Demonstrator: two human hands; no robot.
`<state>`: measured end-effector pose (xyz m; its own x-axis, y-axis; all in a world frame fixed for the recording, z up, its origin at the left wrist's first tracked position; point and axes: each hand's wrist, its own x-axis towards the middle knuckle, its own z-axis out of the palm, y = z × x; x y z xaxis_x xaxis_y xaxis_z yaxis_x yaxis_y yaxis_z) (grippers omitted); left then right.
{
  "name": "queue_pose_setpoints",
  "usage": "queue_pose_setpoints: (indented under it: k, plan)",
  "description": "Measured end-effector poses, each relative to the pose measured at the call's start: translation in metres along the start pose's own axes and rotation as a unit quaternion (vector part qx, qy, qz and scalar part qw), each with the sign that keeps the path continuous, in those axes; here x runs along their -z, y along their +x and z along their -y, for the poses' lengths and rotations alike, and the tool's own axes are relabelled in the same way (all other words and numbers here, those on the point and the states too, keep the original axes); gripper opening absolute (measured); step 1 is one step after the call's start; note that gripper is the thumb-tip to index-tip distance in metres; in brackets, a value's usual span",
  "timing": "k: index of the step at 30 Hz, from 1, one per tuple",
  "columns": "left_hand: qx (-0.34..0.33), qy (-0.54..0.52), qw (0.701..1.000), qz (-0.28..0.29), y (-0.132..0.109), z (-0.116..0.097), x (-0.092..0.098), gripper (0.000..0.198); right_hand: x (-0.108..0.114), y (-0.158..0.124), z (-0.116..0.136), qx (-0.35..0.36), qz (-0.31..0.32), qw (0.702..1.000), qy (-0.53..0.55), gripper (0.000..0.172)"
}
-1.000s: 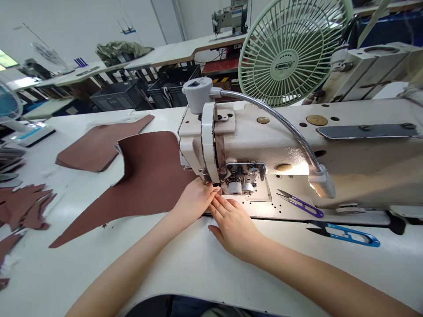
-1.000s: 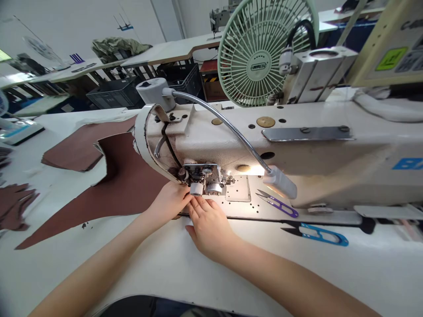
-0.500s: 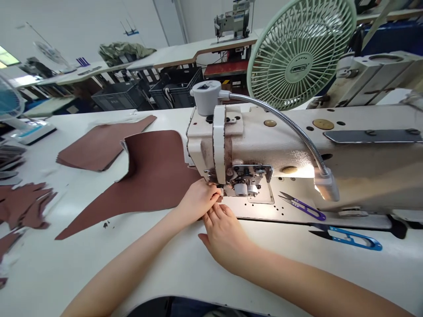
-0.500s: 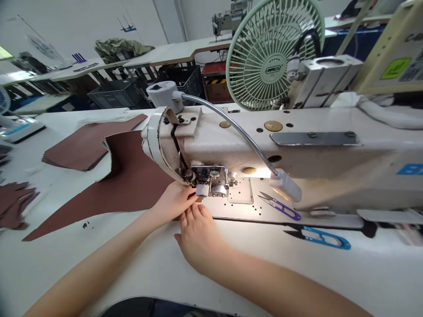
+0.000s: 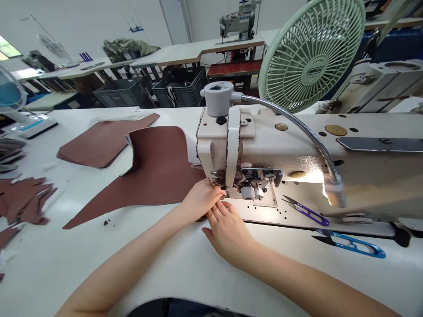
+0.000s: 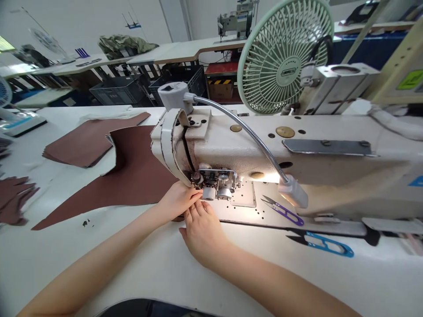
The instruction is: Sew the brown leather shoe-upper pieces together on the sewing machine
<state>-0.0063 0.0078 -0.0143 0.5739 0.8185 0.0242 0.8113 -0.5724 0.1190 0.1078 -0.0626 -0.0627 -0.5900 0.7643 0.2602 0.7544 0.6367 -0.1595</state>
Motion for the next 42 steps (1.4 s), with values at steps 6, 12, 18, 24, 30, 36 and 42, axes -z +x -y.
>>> queue_pose_setpoints:
  k: [6,12,18,24,30,36,42]
  plan:
    - [-0.040,-0.058,0.997,0.016,-0.012,0.006,0.002,0.027,0.005,0.003,-0.004,-0.011,0.003,0.999,0.041,0.044]
    - [-0.063,-0.072,0.995,-0.003,-0.014,0.018,-0.009,0.030,0.007,0.009,-0.005,-0.026,0.004,0.997,0.071,0.042]
    - [-0.042,-0.078,0.996,-0.003,-0.014,0.020,-0.007,0.030,0.004,0.012,-0.008,-0.028,-0.003,0.997,0.071,0.038]
    - [-0.025,-0.109,0.994,0.010,-0.013,0.019,-0.001,0.029,-0.002,0.014,-0.010,-0.024,-0.015,0.998,0.064,0.040]
    - [-0.024,-0.108,0.994,0.023,-0.010,0.018,0.003,0.026,-0.004,0.013,-0.011,-0.026,-0.010,0.998,0.064,0.043]
    - [-0.030,-0.104,0.994,0.007,-0.010,0.019,0.000,0.028,-0.002,0.014,-0.010,-0.026,-0.005,0.998,0.062,0.041]
    - [-0.037,-0.102,0.994,0.006,-0.013,0.022,-0.006,0.032,-0.007,0.011,-0.009,-0.010,-0.030,0.999,0.042,0.040]
